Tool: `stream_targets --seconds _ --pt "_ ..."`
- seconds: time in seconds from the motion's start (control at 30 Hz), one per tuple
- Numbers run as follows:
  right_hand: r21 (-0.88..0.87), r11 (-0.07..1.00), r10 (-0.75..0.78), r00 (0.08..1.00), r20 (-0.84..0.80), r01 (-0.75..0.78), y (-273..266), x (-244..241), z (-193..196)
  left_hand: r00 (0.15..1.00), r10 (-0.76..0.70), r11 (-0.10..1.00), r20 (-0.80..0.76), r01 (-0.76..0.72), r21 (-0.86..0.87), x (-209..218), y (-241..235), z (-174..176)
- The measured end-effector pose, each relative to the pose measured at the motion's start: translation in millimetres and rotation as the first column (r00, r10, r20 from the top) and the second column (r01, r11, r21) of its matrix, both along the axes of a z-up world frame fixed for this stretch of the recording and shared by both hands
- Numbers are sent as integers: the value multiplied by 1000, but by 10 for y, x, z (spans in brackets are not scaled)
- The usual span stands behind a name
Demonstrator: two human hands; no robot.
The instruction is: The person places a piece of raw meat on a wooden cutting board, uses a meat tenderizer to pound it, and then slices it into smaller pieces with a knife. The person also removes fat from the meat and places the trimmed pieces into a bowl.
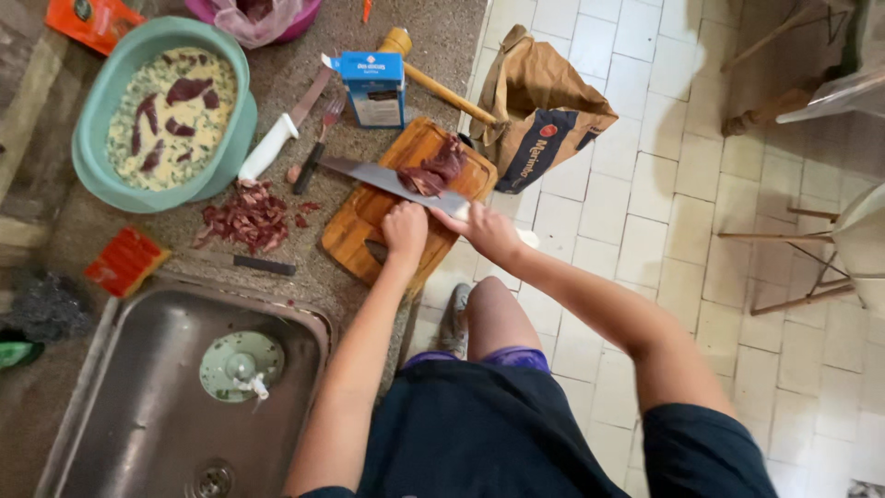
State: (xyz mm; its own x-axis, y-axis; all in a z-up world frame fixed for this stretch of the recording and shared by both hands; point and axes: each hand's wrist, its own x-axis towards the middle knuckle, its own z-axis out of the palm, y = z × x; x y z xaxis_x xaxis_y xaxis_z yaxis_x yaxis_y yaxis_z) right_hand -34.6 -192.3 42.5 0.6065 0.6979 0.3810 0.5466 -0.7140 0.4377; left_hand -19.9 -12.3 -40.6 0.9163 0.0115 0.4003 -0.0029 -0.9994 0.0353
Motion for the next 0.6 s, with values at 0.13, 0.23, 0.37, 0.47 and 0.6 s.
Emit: stream_targets --seconds 0.13,0.23,0.37,0.47,0.6 --pt "-18 999 -26 999 47 27 -159 -84 93 999 38 999 -10 -38 -4 -4 68 125" --pt "-75 995 -59 998 -18 58 -533 -266 205 999 48 999 -1 -48 1 -3 146 267" --pt "-97 994 -64 996 -54 59 -560 -278 260 997 28 999 -72 -30 -33 -2 104 222" --pt "-13 999 -44 999 -7 44 -157 -154 79 989 16 996 -147 -28 -79 -50 87 129" --pt "130 991 -29 999 30 24 257 13 55 957 85 986 -278 -121 -115 -2 100 -22"
